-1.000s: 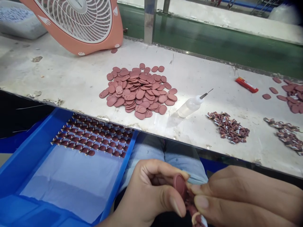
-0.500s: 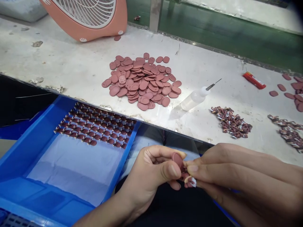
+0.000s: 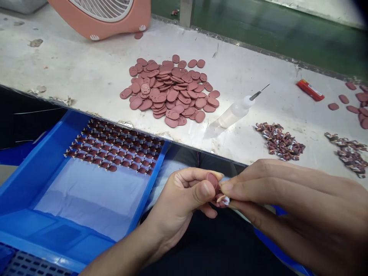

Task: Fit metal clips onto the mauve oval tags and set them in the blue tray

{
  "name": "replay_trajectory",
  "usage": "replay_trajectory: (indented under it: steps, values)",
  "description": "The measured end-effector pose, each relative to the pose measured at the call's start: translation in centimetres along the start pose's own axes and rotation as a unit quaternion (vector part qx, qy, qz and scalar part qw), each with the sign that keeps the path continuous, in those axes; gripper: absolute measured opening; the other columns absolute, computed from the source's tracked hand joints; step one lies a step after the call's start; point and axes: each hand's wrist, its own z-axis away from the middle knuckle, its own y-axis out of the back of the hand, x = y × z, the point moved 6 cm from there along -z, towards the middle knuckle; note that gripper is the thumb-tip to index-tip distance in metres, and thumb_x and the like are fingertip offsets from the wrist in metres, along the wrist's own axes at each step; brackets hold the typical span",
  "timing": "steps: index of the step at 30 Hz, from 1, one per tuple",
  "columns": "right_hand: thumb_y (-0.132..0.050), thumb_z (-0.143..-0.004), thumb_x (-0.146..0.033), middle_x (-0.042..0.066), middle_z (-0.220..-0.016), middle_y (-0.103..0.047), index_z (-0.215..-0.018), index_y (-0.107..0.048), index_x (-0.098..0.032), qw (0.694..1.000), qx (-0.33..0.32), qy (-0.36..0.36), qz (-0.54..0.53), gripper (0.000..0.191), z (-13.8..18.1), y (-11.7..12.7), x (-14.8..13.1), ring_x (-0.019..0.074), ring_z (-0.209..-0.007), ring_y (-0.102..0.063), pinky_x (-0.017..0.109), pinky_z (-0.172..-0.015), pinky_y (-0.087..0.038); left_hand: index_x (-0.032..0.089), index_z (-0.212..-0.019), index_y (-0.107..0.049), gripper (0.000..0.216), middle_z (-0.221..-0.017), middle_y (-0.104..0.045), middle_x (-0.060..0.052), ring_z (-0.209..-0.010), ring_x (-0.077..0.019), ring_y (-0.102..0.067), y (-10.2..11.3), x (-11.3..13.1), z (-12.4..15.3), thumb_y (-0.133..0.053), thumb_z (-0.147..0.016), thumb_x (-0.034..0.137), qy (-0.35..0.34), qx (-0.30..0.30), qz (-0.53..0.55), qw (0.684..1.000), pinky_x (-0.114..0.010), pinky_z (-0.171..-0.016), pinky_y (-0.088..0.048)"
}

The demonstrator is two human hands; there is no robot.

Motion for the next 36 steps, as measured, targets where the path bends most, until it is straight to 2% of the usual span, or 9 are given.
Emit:
replay_trajectory:
  steps: [4,11,15,21,25,29,36]
  values:
    - [-0.066,-0.085,0.004,0.001,-0.083,-0.071,-0.096,-0.070,-0.011,1.000,0.005,0.001,-0.011,0.019,-0.1,0.0,0.0,0.0071,-0.073,-0.066,0.014,-0.070,-0.053,0.017,-0.070,-0.077,0.034,-0.066,-0.067,0.001,-0.057,-0.0081,-0.061,0.0,0.0,0.1,-0.089,-0.063,0.048,0.000,0.004,-0.003,1.000,-0.013,-0.048,-0.049]
    - [-0.064,-0.090,-0.005,-0.001,-0.086,-0.072,-0.100,-0.069,-0.015,1.000,-0.026,-0.009,0.010,0.015,-0.4,-0.3,0.5,0.0055,-0.076,-0.066,0.010,-0.073,-0.053,0.016,-0.070,-0.075,0.036,-0.062,-0.065,0.001,-0.057,-0.0089,-0.061,0.1,-0.2,-0.2,-0.087,-0.067,0.049,0.011,-0.004,0.004,1.000,-0.014,-0.047,-0.049]
    - [-0.066,-0.090,-0.008,-0.003,-0.086,-0.071,-0.099,-0.070,-0.018,0.999,-0.036,-0.022,0.011,0.014,-0.4,-0.4,0.7,0.0056,-0.077,-0.066,0.009,-0.076,-0.051,0.016,-0.079,-0.078,0.029,-0.066,-0.065,0.001,-0.058,-0.0075,-0.060,0.2,-0.4,-0.3,-0.082,-0.076,0.045,0.020,-0.033,0.016,0.999,-0.012,-0.048,-0.050]
    - [-0.069,-0.092,-0.022,-0.002,-0.104,-0.071,-0.122,-0.062,-0.020,0.999,-0.012,-0.031,0.014,0.031,-0.1,-0.1,1.2,0.0073,-0.089,-0.065,0.012,-0.082,-0.051,0.018,-0.089,-0.080,0.023,-0.078,-0.071,-0.002,-0.065,-0.0080,-0.067,0.9,-1.2,-0.6,-0.076,-0.084,0.039,0.041,-0.062,0.067,0.995,-0.010,-0.050,-0.052]
    - [-0.067,-0.093,-0.016,-0.001,-0.093,-0.070,-0.113,-0.066,-0.018,0.999,0.019,-0.045,0.003,0.020,-0.3,-0.2,2.1,0.0085,-0.082,-0.063,0.016,-0.074,-0.051,0.018,-0.090,-0.080,0.029,-0.076,-0.072,-0.003,-0.061,-0.0088,-0.067,1.6,-1.5,-0.8,-0.079,-0.079,0.045,0.062,-0.051,0.088,0.993,-0.010,-0.044,-0.052]
    - [-0.067,-0.093,-0.014,-0.002,-0.089,-0.070,-0.114,-0.068,-0.021,0.996,0.008,-0.070,-0.052,0.022,-0.4,-0.9,2.7,0.0087,-0.080,-0.063,0.018,-0.070,-0.049,0.015,-0.087,-0.078,0.035,-0.076,-0.073,-0.005,-0.060,-0.0097,-0.068,2.2,-1.6,-0.8,-0.080,-0.076,0.049,0.069,-0.039,0.091,0.993,-0.011,-0.044,-0.053]
    - [-0.065,-0.096,-0.020,-0.001,-0.087,-0.069,-0.116,-0.068,-0.027,0.991,-0.012,-0.101,-0.086,0.022,-0.4,-1.8,2.9,0.0110,-0.077,-0.065,0.022,-0.066,-0.049,0.015,-0.081,-0.079,0.034,-0.071,-0.071,-0.002,-0.056,-0.0071,-0.065,2.4,-1.4,-0.9,-0.078,-0.078,0.049,0.048,-0.063,0.095,0.992,-0.012,-0.046,-0.056]
